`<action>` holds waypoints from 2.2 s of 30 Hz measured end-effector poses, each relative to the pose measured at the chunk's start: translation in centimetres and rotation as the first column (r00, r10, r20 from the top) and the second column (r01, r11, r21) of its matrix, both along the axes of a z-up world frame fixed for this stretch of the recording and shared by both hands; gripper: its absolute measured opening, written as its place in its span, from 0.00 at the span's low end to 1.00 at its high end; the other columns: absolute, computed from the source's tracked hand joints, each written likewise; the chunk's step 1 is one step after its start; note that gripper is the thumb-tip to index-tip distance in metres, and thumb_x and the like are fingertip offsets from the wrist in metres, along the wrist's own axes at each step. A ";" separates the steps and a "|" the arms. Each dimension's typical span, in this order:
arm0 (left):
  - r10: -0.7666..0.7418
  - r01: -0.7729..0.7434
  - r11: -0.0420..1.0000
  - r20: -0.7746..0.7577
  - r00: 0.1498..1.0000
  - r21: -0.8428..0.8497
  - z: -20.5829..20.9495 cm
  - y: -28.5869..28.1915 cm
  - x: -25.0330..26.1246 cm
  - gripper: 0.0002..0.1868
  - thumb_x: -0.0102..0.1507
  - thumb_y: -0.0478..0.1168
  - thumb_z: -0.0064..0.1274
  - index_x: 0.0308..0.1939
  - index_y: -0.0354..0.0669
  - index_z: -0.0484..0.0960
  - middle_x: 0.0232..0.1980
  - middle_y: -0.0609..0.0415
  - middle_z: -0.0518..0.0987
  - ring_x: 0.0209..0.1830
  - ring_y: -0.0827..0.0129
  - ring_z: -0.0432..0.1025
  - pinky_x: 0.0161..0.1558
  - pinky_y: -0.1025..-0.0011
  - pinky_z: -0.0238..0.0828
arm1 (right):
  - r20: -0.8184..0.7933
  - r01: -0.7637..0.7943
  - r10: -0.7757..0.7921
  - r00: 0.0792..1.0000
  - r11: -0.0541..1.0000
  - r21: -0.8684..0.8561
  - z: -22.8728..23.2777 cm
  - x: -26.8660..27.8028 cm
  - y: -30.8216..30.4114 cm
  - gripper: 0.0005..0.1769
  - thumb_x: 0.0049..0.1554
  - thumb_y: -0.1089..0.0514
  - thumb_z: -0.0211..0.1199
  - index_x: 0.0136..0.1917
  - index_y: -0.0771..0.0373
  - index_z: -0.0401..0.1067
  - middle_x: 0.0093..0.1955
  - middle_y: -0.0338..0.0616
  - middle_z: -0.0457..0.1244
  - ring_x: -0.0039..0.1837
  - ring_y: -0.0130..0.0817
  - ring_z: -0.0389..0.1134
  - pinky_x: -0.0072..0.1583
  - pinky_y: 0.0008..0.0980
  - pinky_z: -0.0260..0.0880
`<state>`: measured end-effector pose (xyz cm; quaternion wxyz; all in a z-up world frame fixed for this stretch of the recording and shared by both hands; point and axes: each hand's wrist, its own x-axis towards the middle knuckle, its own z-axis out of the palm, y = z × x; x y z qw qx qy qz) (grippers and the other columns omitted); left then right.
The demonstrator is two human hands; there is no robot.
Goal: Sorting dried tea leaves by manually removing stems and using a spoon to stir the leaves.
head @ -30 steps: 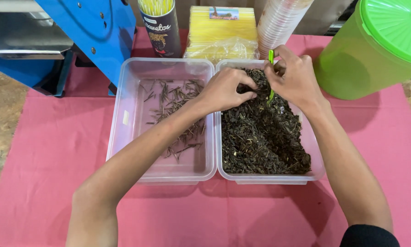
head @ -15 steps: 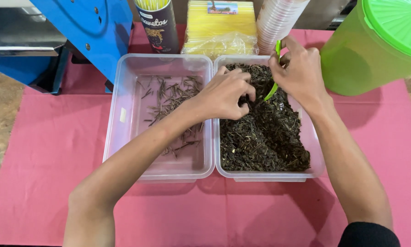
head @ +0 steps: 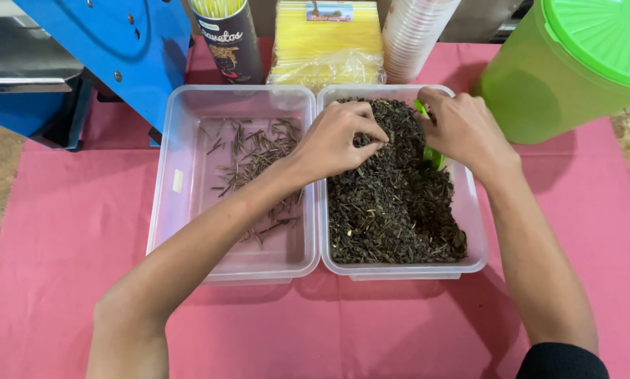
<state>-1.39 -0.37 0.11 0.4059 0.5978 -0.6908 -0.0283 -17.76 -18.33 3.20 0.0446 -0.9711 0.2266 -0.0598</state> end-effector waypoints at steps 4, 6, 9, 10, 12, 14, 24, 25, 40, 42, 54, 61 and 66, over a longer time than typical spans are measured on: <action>0.031 -0.031 1.000 -0.083 0.996 -0.004 1.1 0.5 -0.4 0.08 0.57 0.35 0.63 0.37 0.54 0.89 0.33 0.58 0.81 0.37 0.64 0.77 0.50 0.62 0.65 | 0.041 -0.038 0.035 0.999 0.995 0.096 -0.3 -0.1 0.2 0.13 0.61 0.53 0.58 0.56 0.61 0.70 0.39 0.63 0.70 0.48 0.74 0.72 0.54 0.66 0.70; 0.068 -0.079 0.995 -0.150 0.986 -0.062 0.7 0.1 0.0 0.06 0.56 0.37 0.63 0.35 0.56 0.88 0.33 0.56 0.81 0.33 0.64 0.78 0.40 0.65 0.71 | 0.007 -0.058 0.058 0.998 0.965 0.255 0.3 0.0 0.6 0.15 0.60 0.53 0.58 0.54 0.66 0.67 0.27 0.61 0.67 0.45 0.69 0.72 0.55 0.61 0.69; 0.236 -0.230 0.972 -0.145 0.961 0.056 0.2 0.1 0.9 0.07 0.61 0.38 0.58 0.39 0.54 0.90 0.30 0.58 0.79 0.30 0.70 0.73 0.42 0.71 0.69 | 0.049 -0.045 0.023 0.999 0.853 0.520 1.4 -0.1 2.8 0.11 0.59 0.60 0.57 0.53 0.69 0.71 0.26 0.57 0.67 0.30 0.46 0.72 0.43 0.44 0.75; 0.236 -0.230 0.971 -0.146 0.961 0.057 0.5 0.4 0.8 0.07 0.61 0.38 0.58 0.39 0.54 0.90 0.30 0.58 0.79 0.30 0.70 0.73 0.42 0.71 0.69 | 0.048 -0.045 0.023 0.999 0.853 0.520 1.4 -0.1 2.8 0.11 0.59 0.60 0.57 0.53 0.69 0.71 0.26 0.57 0.67 0.30 0.46 0.72 0.43 0.44 0.75; 0.257 -0.228 0.964 -0.253 0.933 0.138 1.1 1.0 0.7 0.07 0.60 0.37 0.58 0.37 0.52 0.90 0.29 0.57 0.82 0.28 0.65 0.77 0.40 0.68 0.71 | 0.063 -0.038 0.002 0.998 0.811 0.584 1.4 -0.1 2.8 0.11 0.57 0.60 0.58 0.50 0.69 0.73 0.23 0.53 0.65 0.27 0.44 0.72 0.40 0.42 0.73; 0.287 -0.248 0.950 -0.222 0.932 0.190 0.1 0.2 1.5 0.05 0.58 0.41 0.59 0.35 0.55 0.90 0.28 0.57 0.83 0.30 0.60 0.79 0.39 0.65 0.72 | 0.122 -0.049 -0.029 0.992 0.805 0.591 1.3 0.2 2.3 0.08 0.56 0.62 0.58 0.47 0.67 0.72 0.22 0.53 0.64 0.27 0.42 0.72 0.39 0.38 0.72; 0.344 -0.317 0.938 -0.277 0.897 0.139 1.3 0.3 0.0 0.06 0.60 0.40 0.57 0.37 0.48 0.89 0.42 0.57 0.89 0.35 0.72 0.83 0.48 0.67 0.78 | 0.433 -0.135 -0.074 0.898 0.891 0.433 3.8 1.1 4.0 0.06 0.67 0.65 0.54 0.46 0.67 0.65 0.25 0.49 0.65 0.27 0.37 0.73 0.24 0.23 0.60; 0.345 -0.318 0.938 -0.277 0.897 0.139 0.9 0.1 -0.1 0.06 0.60 0.40 0.57 0.37 0.48 0.89 0.42 0.57 0.89 0.35 0.72 0.83 0.48 0.67 0.78 | 0.434 -0.136 -0.074 0.898 0.891 0.433 3.7 1.2 4.2 0.06 0.67 0.65 0.54 0.46 0.67 0.65 0.25 0.49 0.65 0.27 0.37 0.73 0.24 0.23 0.60; 0.280 -0.286 0.951 -0.721 0.634 0.117 -0.6 -0.2 -0.3 0.02 0.64 0.37 0.57 0.37 0.44 0.82 0.23 0.63 0.70 0.22 0.80 0.59 0.27 0.78 0.54 | 0.272 -0.039 0.020 0.962 0.997 0.064 1.8 1.5 1.1 0.09 0.62 0.55 0.62 0.54 0.60 0.74 0.35 0.42 0.70 0.34 0.48 0.71 0.42 0.53 0.70; 0.261 -0.280 0.955 -0.722 0.641 0.097 -0.4 0.0 -0.3 0.03 0.64 0.38 0.57 0.36 0.44 0.81 0.21 0.65 0.67 0.20 0.81 0.57 0.26 0.78 0.52 | 0.098 0.054 -0.066 0.993 0.992 0.115 2.1 1.6 1.3 0.14 0.65 0.48 0.63 0.44 0.60 0.73 0.36 0.43 0.70 0.40 0.63 0.69 0.43 0.58 0.67; 0.226 -0.247 0.966 -0.694 0.684 0.071 -1.0 0.0 -0.3 0.03 0.65 0.38 0.56 0.37 0.45 0.81 0.20 0.66 0.63 0.20 0.82 0.54 0.27 0.78 0.49 | 0.191 -0.011 -0.017 0.981 0.989 0.145 4.9 -1.7 1.1 0.13 0.63 0.48 0.69 0.54 0.58 0.78 0.41 0.39 0.72 0.44 0.38 0.73 0.49 0.42 0.68; 0.232 -0.234 0.968 -0.672 0.703 0.089 -0.9 0.3 -0.4 0.03 0.66 0.38 0.56 0.39 0.45 0.82 0.22 0.66 0.65 0.22 0.81 0.57 0.29 0.78 0.52 | -0.354 0.048 0.058 0.933 0.957 0.285 7.4 -2.5 3.2 0.11 0.53 0.48 0.72 0.50 0.48 0.83 0.44 0.34 0.77 0.45 0.29 0.79 0.56 0.33 0.76; 0.258 -0.233 0.965 -0.623 0.739 0.122 -0.8 0.4 -0.5 0.03 0.65 0.38 0.56 0.41 0.44 0.83 0.26 0.63 0.73 0.24 0.80 0.62 0.30 0.79 0.59 | -0.569 -0.037 0.072 0.819 0.997 0.073 2.6 -2.0 1.3 0.13 0.53 0.50 0.64 0.31 0.57 0.75 0.30 0.47 0.68 0.42 0.51 0.71 0.46 0.48 0.65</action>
